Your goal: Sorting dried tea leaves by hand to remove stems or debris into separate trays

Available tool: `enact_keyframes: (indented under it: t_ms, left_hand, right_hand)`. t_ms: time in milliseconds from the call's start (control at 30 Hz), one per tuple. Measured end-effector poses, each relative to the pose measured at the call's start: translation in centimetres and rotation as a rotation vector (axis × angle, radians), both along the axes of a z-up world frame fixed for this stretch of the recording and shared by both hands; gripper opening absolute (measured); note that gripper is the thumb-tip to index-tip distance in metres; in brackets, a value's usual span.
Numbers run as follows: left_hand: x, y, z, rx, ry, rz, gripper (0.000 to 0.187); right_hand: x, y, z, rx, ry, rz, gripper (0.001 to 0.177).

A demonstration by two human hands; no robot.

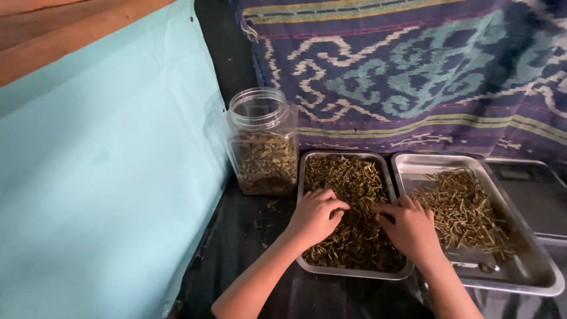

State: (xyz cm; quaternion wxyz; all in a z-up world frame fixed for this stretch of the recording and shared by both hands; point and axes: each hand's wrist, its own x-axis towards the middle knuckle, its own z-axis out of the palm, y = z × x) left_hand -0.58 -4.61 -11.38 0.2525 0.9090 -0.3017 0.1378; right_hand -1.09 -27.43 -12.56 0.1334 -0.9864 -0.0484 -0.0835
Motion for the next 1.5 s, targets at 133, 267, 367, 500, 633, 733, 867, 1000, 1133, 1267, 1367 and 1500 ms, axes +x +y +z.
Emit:
enact_keyframes:
  t_ms: [133, 267, 367, 500, 633, 733, 867, 1000, 1133, 1267, 1367, 1500]
  left_hand:
    - [-0.3, -0.3, 0.9, 0.069, 0.075, 0.064, 0.019]
    - [0.4, -0.2, 0.0, 0.138, 0.088, 0.123, 0.019]
    - [1.1, -0.1, -0.2, 0.163, 0.034, 0.135, 0.016]
    - [2.2, -0.2, -0.9, 0.246, -0.084, 0.12, 0.009]
    - [2.7, -0.4, -1.3, 0.258, -0.12, 0.117, 0.01]
    - [2.5, -0.2, -0.9, 0.206, -0.17, 0.123, 0.015]
    - [0.9, 0.3, 1.6, -0.027, 0.073, 0.032, 0.01]
    - [-0.4, 0.1, 2.8, -0.115, 0.091, -0.051, 0.01]
    - [-0.4, -0.4, 2.1, -0.117, 0.027, -0.057, 0.007]
    - [0.6, -0.4, 0.6, -0.2, -0.055, -0.033, 0.005]
    - [0.6, 0.1, 1.5, -0.254, -0.143, -0.001, 0.001]
    - [0.2, -0.3, 1.5, -0.229, -0.213, 0.013, 0.005]
  right_hand:
    - [-1.2, 1.0, 2.2, -0.108, 0.068, 0.007, 0.024]
    - [-1.8, 1.5, 3.0, -0.13, 0.156, 0.035, 0.032]
    - [-1.7, 1.8, 3.1, -0.148, 0.169, 0.033, 0.034]
    - [-1.6, 2.0, 2.8, -0.131, 0.15, 0.013, 0.03]
    - [-1.5, 1.9, 2.4, -0.136, 0.145, 0.001, 0.031]
    - [-1.5, 1.8, 2.3, -0.123, 0.121, 0.004, 0.029]
    - [-1.7, 1.8, 2.6, 0.168, -0.019, 0.072, 0.02]
    - [-1.8, 2.2, 2.9, 0.376, -0.094, 0.166, 0.017]
    - [-1.0, 2.1, 0.9, 0.389, -0.122, 0.19, 0.014]
    - [-0.7, 2.0, 0.4, 0.531, -0.192, 0.214, 0.014]
    - [-0.2, 1.5, 0.0, 0.591, -0.213, 0.191, 0.017]
    - [-1.9, 2.4, 3.1, 0.632, -0.176, 0.251, 0.023]
